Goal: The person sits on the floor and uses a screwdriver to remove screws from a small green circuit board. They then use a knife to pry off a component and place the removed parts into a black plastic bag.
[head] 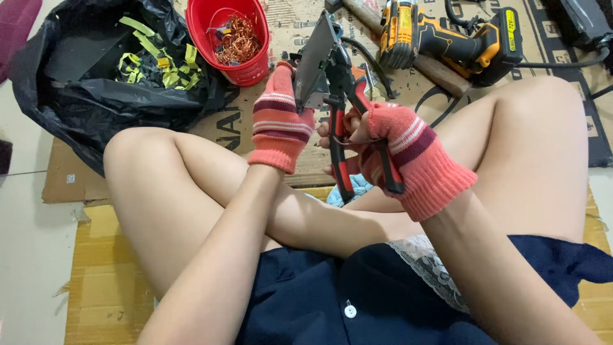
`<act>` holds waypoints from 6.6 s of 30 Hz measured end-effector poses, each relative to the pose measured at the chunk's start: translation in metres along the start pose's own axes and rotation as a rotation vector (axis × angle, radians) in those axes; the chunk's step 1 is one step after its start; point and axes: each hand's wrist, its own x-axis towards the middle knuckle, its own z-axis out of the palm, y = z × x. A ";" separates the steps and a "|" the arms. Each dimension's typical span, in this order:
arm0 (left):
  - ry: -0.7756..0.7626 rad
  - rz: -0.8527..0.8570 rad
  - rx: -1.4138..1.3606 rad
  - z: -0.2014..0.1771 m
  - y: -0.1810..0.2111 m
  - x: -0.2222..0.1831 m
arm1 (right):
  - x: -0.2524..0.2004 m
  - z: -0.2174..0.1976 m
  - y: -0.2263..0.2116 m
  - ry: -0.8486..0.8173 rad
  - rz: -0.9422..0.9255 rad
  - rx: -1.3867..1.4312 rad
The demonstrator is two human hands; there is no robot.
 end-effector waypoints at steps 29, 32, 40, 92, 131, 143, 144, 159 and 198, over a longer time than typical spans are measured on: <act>-0.526 -0.214 0.314 -0.031 0.041 0.041 | 0.029 -0.056 -0.033 0.375 -0.118 -2.366; -0.580 -0.286 0.286 -0.036 0.035 0.049 | 0.035 -0.086 -0.035 0.325 -0.227 -2.491; -0.737 -0.440 0.212 -0.039 0.036 0.047 | 0.018 -0.116 -0.032 0.338 -0.716 -2.296; -0.254 -0.037 0.580 0.027 -0.013 0.032 | 0.078 -0.099 -0.081 0.444 -0.321 -2.161; -0.502 -0.179 0.574 0.027 0.002 -0.002 | 0.131 -0.135 -0.054 0.268 -0.260 -1.693; -0.900 -0.063 0.498 0.003 0.030 0.021 | 0.079 -0.068 -0.047 0.194 0.055 -1.989; -0.946 -0.031 0.478 0.003 0.030 0.023 | 0.064 -0.067 -0.057 0.177 0.121 -1.974; -1.146 -0.214 0.371 -0.017 0.020 0.076 | 0.063 -0.090 -0.046 0.122 0.053 -1.937; -1.336 -0.058 0.522 0.030 -0.017 0.079 | 0.100 -0.134 -0.028 -0.101 -0.016 -1.928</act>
